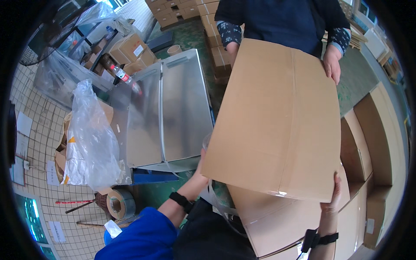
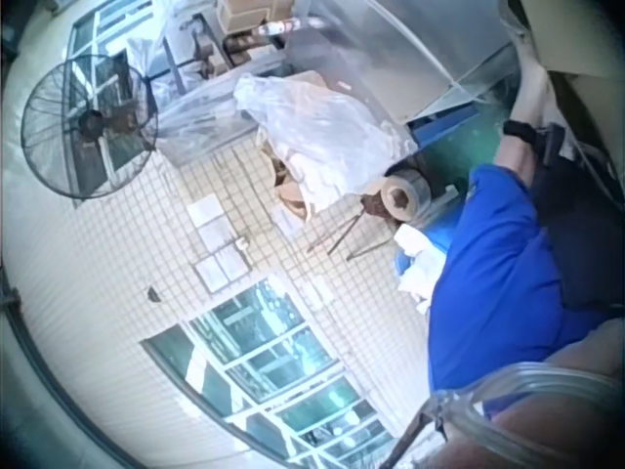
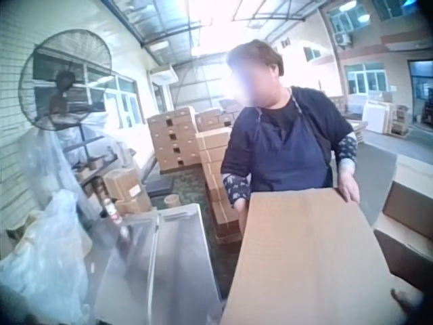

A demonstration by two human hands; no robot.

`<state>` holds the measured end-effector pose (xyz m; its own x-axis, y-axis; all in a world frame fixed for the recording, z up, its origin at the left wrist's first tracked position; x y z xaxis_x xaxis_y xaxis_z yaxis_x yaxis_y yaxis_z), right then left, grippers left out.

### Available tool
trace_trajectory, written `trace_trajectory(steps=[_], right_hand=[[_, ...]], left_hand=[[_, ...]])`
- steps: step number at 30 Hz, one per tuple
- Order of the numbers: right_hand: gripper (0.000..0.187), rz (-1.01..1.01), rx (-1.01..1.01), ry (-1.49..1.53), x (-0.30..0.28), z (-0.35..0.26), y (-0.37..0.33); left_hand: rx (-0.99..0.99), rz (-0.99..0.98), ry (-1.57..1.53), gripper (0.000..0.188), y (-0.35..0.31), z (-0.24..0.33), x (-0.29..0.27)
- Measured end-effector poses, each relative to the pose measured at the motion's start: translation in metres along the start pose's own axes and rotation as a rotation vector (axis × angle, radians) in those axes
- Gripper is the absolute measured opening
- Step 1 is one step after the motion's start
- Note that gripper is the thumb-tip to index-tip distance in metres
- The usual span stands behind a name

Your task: Apply adhesive labels to cardboard boxes and organize them on pallets.

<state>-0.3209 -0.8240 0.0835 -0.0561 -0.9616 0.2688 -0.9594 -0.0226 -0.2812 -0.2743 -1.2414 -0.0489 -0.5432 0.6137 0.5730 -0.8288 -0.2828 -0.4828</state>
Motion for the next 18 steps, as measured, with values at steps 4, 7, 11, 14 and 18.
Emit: trace_trajectory(steps=[4,7,11,14,18], right_hand=[[0.043,-0.042,0.098,0.163,0.081,0.049,-0.006],[0.046,-0.097,0.176,0.256,0.185,0.089,-0.016],[0.060,-0.513,0.291,0.253,0.386,0.133,-0.015],[0.059,-0.809,0.304,0.046,0.484,0.151,-0.002],[0.052,-1.037,0.261,-0.265,0.528,0.149,-0.015]], left_hand=[[0.108,-0.013,-0.027,0.051,0.029,0.117,-0.065],[0.620,0.104,0.438,0.054,0.014,0.257,-0.123],[0.684,0.384,0.352,0.048,-0.069,0.320,-0.184],[0.599,0.294,0.225,0.044,-0.109,0.316,-0.177],[0.483,-0.013,0.206,0.042,-0.116,0.306,-0.134]])
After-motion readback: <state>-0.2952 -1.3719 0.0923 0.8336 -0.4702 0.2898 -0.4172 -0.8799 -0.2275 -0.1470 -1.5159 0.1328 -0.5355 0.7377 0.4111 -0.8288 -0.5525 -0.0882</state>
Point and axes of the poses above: each hand's wrist, its own y-axis towards the middle knuckle, its own x-axis out of the palm, z = x × y, the point moved 8 cm from there along y, towards the middle knuckle, and after that the axes turned 14 degrees about -y, right-handed, at the moved point
